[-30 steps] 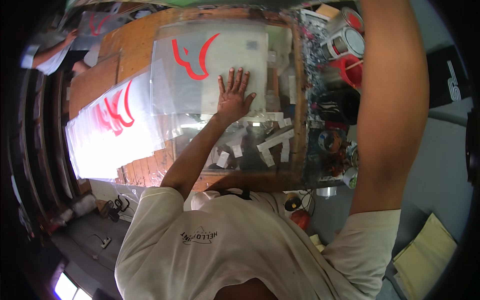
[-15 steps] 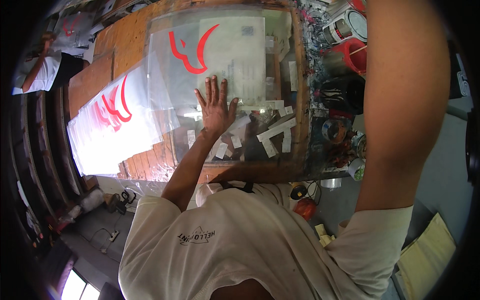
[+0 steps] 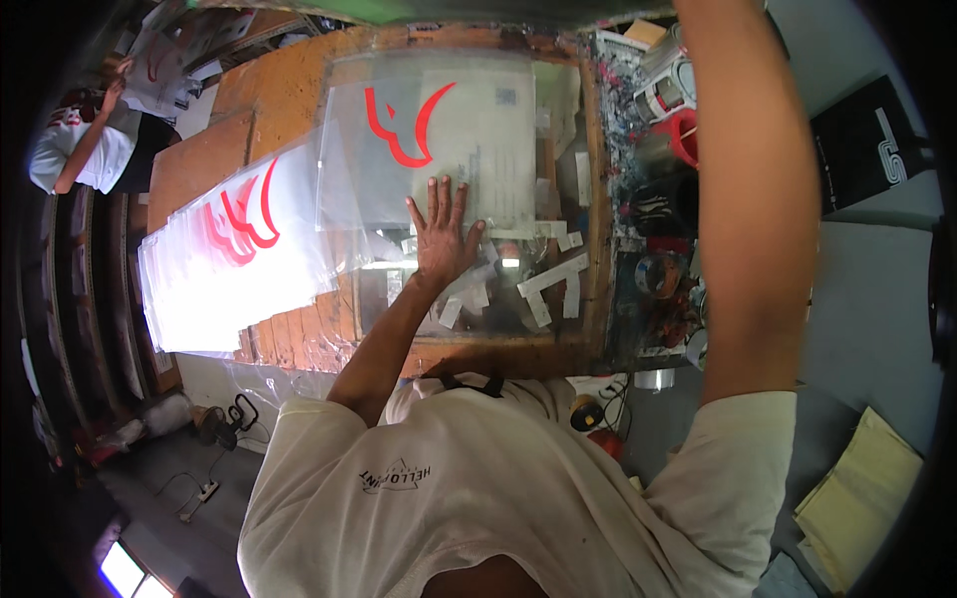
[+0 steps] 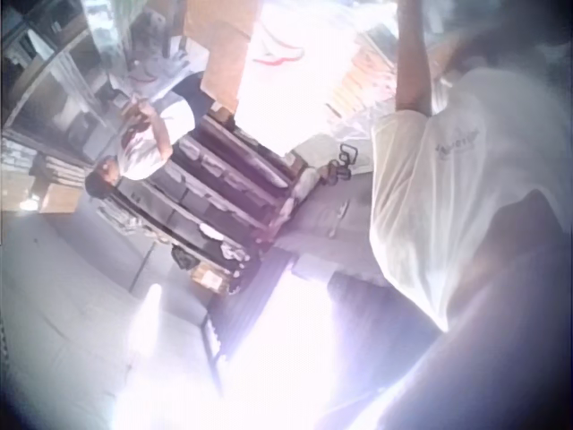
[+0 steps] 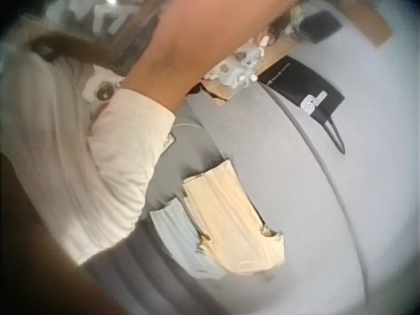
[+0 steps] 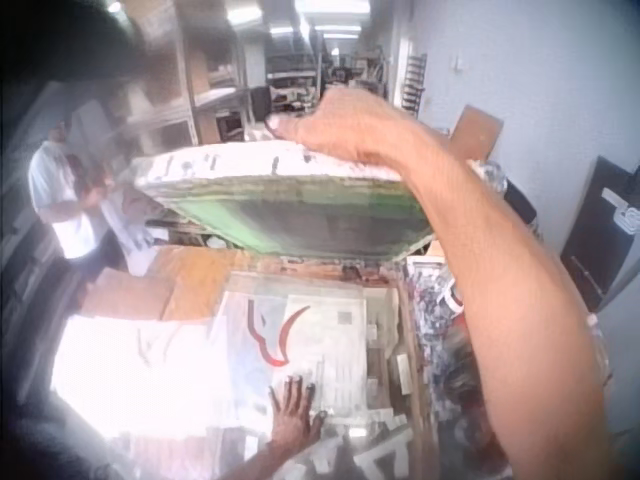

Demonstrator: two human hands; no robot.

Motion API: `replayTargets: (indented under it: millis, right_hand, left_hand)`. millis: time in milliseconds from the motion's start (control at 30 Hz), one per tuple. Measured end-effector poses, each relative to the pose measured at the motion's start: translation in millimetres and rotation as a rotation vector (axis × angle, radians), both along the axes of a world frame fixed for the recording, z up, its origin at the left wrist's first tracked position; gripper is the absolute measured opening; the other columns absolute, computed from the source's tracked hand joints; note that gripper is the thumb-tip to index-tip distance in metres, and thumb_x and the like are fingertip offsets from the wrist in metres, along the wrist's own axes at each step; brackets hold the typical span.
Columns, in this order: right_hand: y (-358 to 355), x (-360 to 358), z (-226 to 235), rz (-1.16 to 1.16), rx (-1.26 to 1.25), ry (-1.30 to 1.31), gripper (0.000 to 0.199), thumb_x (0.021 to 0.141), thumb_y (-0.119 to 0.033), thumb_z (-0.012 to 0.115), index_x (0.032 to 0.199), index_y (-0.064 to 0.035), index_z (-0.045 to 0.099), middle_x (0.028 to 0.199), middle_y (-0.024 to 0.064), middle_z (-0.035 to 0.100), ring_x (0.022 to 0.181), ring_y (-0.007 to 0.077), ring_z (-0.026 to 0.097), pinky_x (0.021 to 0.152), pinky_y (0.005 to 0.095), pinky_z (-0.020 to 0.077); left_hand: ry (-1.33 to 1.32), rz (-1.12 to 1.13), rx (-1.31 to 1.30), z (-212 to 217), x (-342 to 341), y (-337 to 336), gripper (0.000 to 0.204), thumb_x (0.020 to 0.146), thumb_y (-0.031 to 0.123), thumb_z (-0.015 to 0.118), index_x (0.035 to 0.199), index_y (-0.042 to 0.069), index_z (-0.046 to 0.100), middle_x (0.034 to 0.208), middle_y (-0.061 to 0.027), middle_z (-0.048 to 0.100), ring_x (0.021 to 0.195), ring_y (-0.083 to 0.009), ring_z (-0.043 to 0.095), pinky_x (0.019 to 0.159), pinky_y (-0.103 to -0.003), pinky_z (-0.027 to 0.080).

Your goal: The person performs screen printing on plastic bags by placing a bag on the printing table, lowering the screen, and using a squeegee to spread ink across the screen.

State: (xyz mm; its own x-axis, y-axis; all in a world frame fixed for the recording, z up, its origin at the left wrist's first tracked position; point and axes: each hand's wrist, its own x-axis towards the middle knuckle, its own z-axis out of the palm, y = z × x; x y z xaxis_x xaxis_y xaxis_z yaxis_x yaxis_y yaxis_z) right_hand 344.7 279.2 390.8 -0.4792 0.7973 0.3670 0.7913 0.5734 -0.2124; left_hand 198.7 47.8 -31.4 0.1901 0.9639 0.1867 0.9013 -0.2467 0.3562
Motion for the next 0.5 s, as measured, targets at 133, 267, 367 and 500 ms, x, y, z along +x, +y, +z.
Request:
replayTargets:
  millis: [133, 267, 367, 500]
  right_hand:
    - [-43, -3, -34, -0.005, -0.079, 0.065, 0.061, 0.095, -0.059, 0.049, 0.066, -0.0069, 0.060, 0.058, 0.0073, 0.061, 0.044, 0.0148, 0.050, 0.043, 0.0279, 0.0389]
    - [-154, -4, -151, -0.075, 0.260, 0.096, 0.054, 0.081, -0.060, 0.070, 0.074, -0.0082, 0.055, 0.069, 0.0100, 0.061, 0.056, 0.0288, 0.060, 0.057, 0.0437, 0.0470]
    - [-191, 9, -221, -0.111, -0.029, 0.201, 0.047, 0.079, -0.044, 0.077, 0.093, -0.0029, 0.061, 0.077, 0.0144, 0.064, 0.068, 0.0335, 0.062, 0.064, 0.0437, 0.0476]
    - [-127, 23, -268, -0.247, -0.683, 0.215, 0.041, 0.086, -0.021, 0.072, 0.117, 0.0012, 0.057, 0.105, 0.0256, 0.067, 0.099, 0.0457, 0.064, 0.085, 0.0499, 0.0491]
  left_hand:
    - [-0.337, 0.086, -0.076, 72, -9, -5, 0.067, 0.095, 0.031, 0.060, 0.150, 0.004, 0.033, 0.160, -0.0206, 0.022, 0.150, -0.0389, 0.014, 0.115, -0.067, 0.006]
    - [-1.360, 0.008, -0.089, 151, -21, -55, 0.066, 0.096, 0.029, 0.061, 0.149, 0.005, 0.031, 0.155, -0.0160, 0.031, 0.145, -0.0349, 0.028, 0.115, -0.062, 0.019]
    - [-2.251, 0.317, -0.571, 164, -22, -94, 0.051, 0.096, 0.032, 0.061, 0.136, 0.007, 0.040, 0.139, -0.0181, 0.043, 0.132, -0.0332, 0.044, 0.110, -0.056, 0.034]
    - [-2.200, 0.742, -0.844, 92, -35, -106, 0.033, 0.095, 0.034, 0.062, 0.116, 0.012, 0.049, 0.123, -0.0131, 0.050, 0.119, -0.0303, 0.053, 0.099, -0.054, 0.041]
